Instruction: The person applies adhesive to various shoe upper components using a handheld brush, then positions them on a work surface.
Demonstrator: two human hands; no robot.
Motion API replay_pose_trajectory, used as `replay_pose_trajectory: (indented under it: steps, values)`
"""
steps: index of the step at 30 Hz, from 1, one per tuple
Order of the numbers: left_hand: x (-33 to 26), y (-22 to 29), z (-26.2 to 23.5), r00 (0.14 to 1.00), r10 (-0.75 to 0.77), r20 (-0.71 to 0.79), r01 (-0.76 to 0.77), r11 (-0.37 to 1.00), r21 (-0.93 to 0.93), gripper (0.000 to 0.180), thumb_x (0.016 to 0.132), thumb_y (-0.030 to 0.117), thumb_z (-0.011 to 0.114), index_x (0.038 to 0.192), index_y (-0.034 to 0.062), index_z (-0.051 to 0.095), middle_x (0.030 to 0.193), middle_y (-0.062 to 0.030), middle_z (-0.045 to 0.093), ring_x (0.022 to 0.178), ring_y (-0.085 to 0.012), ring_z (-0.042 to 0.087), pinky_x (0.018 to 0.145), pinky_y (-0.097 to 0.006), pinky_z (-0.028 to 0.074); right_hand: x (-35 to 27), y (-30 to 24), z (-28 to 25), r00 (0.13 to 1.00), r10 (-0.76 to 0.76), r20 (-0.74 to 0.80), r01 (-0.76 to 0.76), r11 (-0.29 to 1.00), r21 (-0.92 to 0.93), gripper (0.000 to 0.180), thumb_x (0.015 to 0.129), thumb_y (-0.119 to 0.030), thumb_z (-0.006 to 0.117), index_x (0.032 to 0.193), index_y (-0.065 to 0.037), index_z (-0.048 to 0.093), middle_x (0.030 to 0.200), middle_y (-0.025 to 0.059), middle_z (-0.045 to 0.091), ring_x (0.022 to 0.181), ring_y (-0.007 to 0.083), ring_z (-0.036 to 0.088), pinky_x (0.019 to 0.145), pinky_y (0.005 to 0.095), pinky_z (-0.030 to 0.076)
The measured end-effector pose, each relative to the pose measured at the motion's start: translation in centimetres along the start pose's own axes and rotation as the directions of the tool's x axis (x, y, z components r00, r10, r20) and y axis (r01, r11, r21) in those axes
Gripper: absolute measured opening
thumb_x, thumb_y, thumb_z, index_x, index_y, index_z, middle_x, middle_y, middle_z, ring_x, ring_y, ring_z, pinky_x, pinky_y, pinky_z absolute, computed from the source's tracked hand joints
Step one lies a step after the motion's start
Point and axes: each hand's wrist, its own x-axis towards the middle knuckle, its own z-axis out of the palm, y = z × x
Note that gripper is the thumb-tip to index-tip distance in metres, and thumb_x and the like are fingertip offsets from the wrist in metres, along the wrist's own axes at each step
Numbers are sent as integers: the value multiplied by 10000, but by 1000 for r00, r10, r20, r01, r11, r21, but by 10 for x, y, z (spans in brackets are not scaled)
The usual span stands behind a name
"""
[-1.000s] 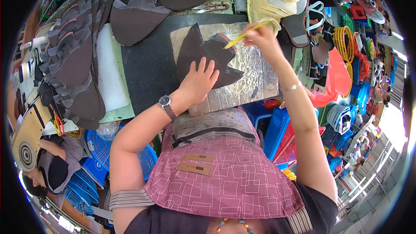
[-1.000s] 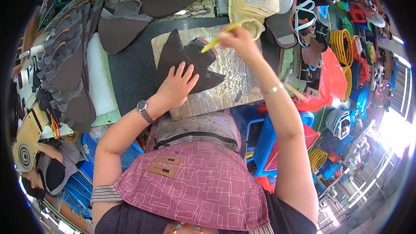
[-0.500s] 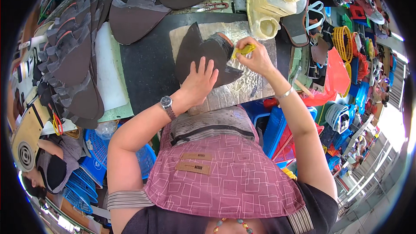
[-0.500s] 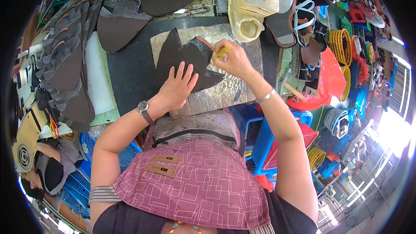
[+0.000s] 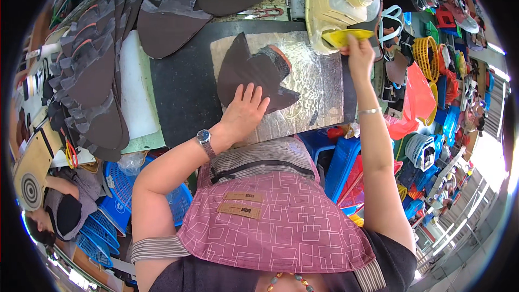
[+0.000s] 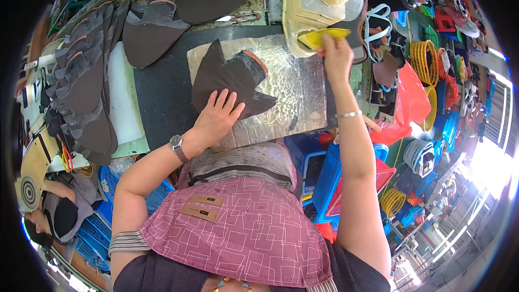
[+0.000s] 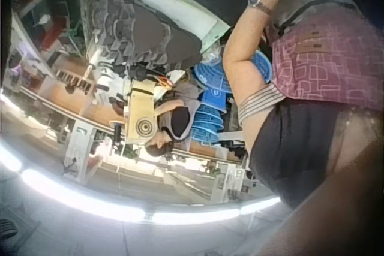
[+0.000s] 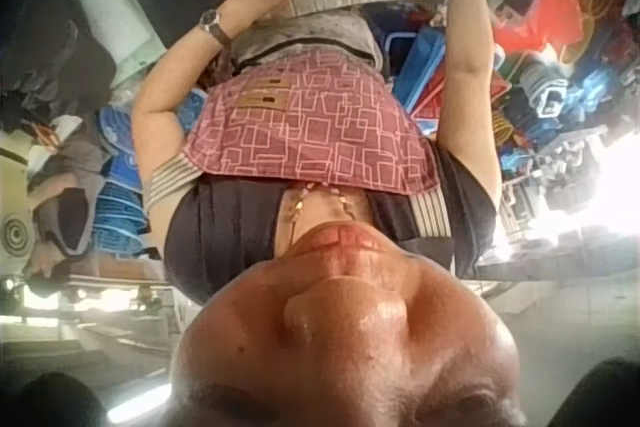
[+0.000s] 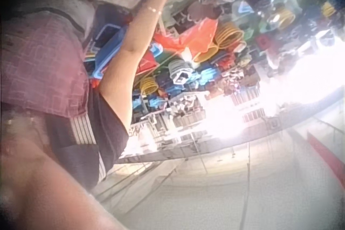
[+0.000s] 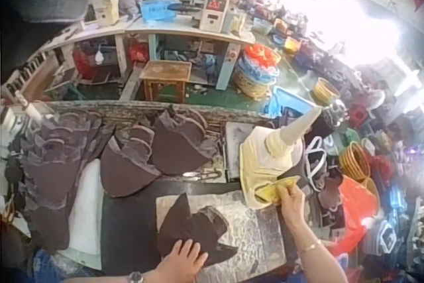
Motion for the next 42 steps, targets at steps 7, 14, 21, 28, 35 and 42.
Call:
replay_pose_trajectory:
  steps: [7, 14, 21, 28, 35, 42]
  values:
    - [-3, 0, 15, 998, -52, 36, 53, 998, -35, 431, 808, 138, 547, 1233, 77, 513, 1287, -187, 450, 1210, -351, 398, 985, -489, 348, -50, -44, 55, 818, 254, 516, -421, 876, 236, 253, 861, -237, 610, 952, -3, 575, 825, 96, 637, 680, 167, 637, 568, 262, 514]
    - [-8, -2, 18, 998, -57, 32, 58, 998, -39, 419, 818, 139, 534, 1232, 78, 518, 1292, -184, 449, 1212, -352, 401, 989, -489, 344, -73, -56, 103, 884, -139, 446, 308, 892, -332, 440, 702, -423, 715, 817, -15, 594, 644, 141, 626, 603, 324, 629, 572, 371, 495]
    - [-11, 0, 23, 996, -80, -25, 78, 994, -71, 385, 820, 143, 522, 1197, 66, 542, 1276, -192, 462, 1199, -356, 417, 981, -497, 351, -107, -63, 46, 899, 113, 424, 124, 862, -492, 368, 765, -358, 675, 770, 3, 605, 641, 157, 624, 601, 296, 635, 574, 358, 485]
    - [-1, 1, 26, 991, -71, -117, 71, 997, -1, 381, 808, 139, 531, 1175, 35, 542, 1248, -183, 475, 1150, -344, 444, 951, -458, 389, -42, -60, 165, 931, -239, 275, 271, 959, -84, 163, 854, -139, 582, 918, 1, 638, 739, 89, 667, 639, 125, 627, 612, 259, 489]
    - [3, -4, 24, 957, -109, -268, 133, 988, 73, 334, 796, 129, 537, 1109, 12, 555, 1069, -157, 567, 996, -279, 541, 844, -362, 466, -87, 0, 14, 828, 440, 348, -539, 448, 713, 233, 931, -230, 509, 1027, -19, 537, 902, 91, 622, 893, 181, 609, 863, 345, 482]
    - [21, -94, -105, 633, -380, -675, 361, 916, -177, 241, 787, 8, 580, 1015, 76, 621, 824, -88, 649, 684, -267, 636, 569, -350, 509, -112, 58, -8, 831, 515, 213, -501, 523, 689, 107, 882, -164, 584, 878, -89, 508, 741, 6, 540, 619, 113, 526, 607, 254, 462]
